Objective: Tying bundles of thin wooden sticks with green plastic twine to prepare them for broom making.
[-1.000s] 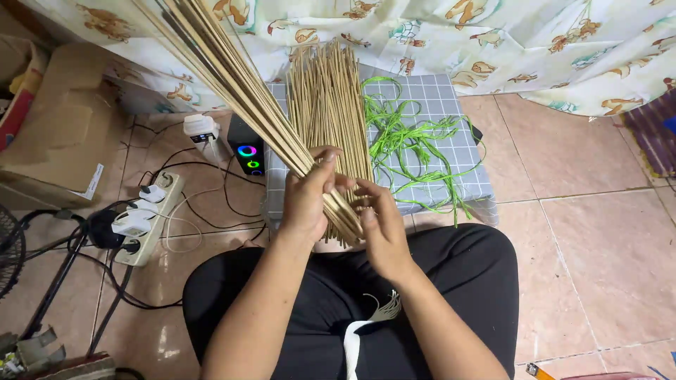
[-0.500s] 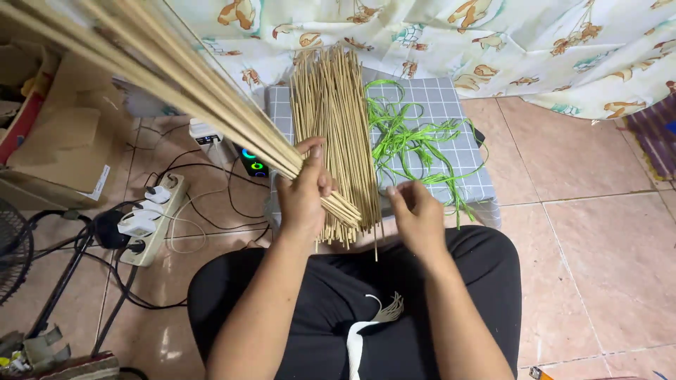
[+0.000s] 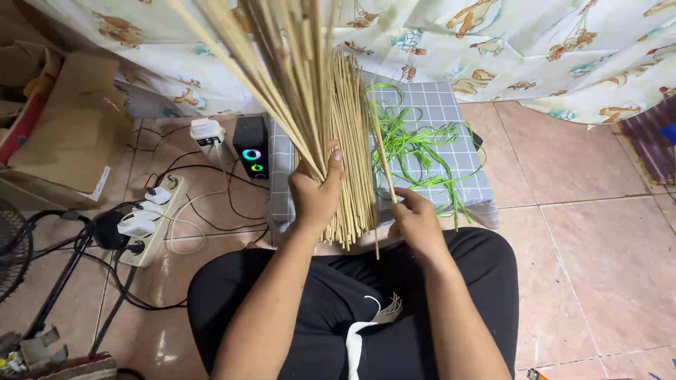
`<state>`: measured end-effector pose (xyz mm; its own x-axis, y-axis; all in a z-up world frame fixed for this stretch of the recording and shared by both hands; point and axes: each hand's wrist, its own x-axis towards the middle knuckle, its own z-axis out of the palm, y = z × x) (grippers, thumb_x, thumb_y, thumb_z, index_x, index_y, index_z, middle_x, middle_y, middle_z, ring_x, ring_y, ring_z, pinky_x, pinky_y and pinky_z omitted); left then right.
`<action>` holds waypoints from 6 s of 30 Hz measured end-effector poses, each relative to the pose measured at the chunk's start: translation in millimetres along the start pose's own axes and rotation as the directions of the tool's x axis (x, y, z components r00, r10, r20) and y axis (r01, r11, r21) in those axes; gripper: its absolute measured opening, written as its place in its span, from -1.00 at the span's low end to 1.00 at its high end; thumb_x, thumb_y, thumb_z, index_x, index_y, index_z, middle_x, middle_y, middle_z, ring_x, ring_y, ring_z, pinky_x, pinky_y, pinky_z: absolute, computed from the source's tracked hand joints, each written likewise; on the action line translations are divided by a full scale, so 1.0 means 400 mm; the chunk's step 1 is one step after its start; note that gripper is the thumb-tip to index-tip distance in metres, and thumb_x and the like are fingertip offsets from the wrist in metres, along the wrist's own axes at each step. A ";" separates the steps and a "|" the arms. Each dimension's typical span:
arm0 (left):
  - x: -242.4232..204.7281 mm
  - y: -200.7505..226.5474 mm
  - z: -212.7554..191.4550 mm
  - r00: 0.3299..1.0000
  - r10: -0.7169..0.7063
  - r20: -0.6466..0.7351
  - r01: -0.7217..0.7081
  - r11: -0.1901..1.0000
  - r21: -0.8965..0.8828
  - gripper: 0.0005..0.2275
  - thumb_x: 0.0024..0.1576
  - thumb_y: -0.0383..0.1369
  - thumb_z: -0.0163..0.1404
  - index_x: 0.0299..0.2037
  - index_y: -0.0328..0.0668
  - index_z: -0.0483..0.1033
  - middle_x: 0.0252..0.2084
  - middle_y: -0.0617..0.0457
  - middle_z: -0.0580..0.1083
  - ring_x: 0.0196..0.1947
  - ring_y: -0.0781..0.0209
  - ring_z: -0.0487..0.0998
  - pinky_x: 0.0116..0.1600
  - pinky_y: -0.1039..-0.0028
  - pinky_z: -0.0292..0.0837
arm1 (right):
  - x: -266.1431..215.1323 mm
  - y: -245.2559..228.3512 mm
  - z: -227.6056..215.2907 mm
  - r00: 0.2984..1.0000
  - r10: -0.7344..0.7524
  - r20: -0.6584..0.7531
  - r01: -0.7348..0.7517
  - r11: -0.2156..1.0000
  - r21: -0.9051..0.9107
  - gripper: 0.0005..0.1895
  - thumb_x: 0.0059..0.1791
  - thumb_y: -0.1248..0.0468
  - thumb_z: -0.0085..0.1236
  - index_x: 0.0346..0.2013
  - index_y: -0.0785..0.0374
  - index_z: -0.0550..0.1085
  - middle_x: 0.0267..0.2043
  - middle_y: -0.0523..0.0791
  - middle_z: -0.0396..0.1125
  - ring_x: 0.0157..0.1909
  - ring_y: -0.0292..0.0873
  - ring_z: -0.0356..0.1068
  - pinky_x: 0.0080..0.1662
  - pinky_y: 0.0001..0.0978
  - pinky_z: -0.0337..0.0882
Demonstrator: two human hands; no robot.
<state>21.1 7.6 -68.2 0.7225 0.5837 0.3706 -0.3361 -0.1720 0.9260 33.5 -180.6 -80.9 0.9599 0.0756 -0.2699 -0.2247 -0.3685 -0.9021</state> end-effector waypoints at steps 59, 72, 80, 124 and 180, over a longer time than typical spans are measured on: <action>0.011 0.038 -0.039 0.999 -0.013 0.031 0.015 0.998 -0.062 -0.84 0.34 -0.39 -0.09 0.05 -0.18 0.49 -0.47 0.09 0.53 -0.46 0.35 0.58 -0.25 0.53 0.40 | -0.029 -0.033 -0.084 0.967 0.007 0.255 0.074 0.948 -0.308 -0.38 -0.17 0.40 0.22 0.20 0.16 0.42 -0.32 0.07 0.56 -0.34 0.04 0.62 -0.20 -0.16 0.56; -0.042 0.164 0.020 0.944 -0.219 0.247 0.286 0.917 -0.279 -0.70 0.33 -0.23 -0.12 0.11 -0.29 0.44 -0.17 -0.25 0.58 -0.15 0.00 0.68 0.08 0.04 0.60 | -0.104 -0.065 0.047 0.722 -0.692 -0.032 0.690 0.722 -0.054 -0.72 -0.09 0.44 0.28 -0.10 0.18 0.66 -0.38 -0.06 0.52 -0.34 -0.05 0.58 -0.18 -0.24 0.53; -0.046 0.034 0.019 0.944 -0.183 0.274 0.289 0.860 -0.421 -0.60 0.34 -0.05 -0.15 -0.03 -0.30 0.48 -0.59 0.07 0.41 -0.57 0.25 0.52 -0.28 0.37 0.55 | -0.086 0.003 0.101 0.822 -0.540 -0.183 0.569 0.793 0.219 -0.83 -0.03 0.38 0.28 -0.15 0.27 0.66 -0.39 -0.04 0.52 -0.29 -0.22 0.51 -0.13 -0.24 0.53; 0.032 0.112 -0.005 0.766 -0.116 0.632 0.281 0.945 -0.166 -0.89 0.26 -0.34 0.03 -0.20 -0.21 0.51 -0.53 -0.03 0.52 -0.73 0.42 0.39 -0.60 0.65 0.32 | -0.085 -0.276 -0.242 0.714 -0.697 0.067 0.668 0.648 -0.366 -0.92 0.02 0.36 0.27 -0.30 0.36 0.60 -0.63 0.03 0.34 -0.58 -0.11 0.24 -0.40 -0.27 0.26; 0.014 0.011 -0.010 0.996 -0.080 0.049 0.071 0.984 0.164 -0.83 0.15 -0.40 0.18 -0.11 -0.30 0.59 -0.24 -0.21 0.62 -0.17 -0.15 0.67 -0.07 0.08 0.54 | 0.005 0.089 0.065 0.844 -0.476 -0.246 0.536 0.761 0.367 -0.86 0.00 0.53 0.11 -0.18 0.44 0.57 -0.39 0.01 0.41 -0.46 -0.17 0.40 -0.30 -0.31 0.44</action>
<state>21.2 13.5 -62.3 0.7761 0.5557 0.2981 -0.1804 -0.2573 0.9493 22.9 -169.3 -122.2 0.9586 0.0116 0.2846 0.2821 0.0999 -0.9542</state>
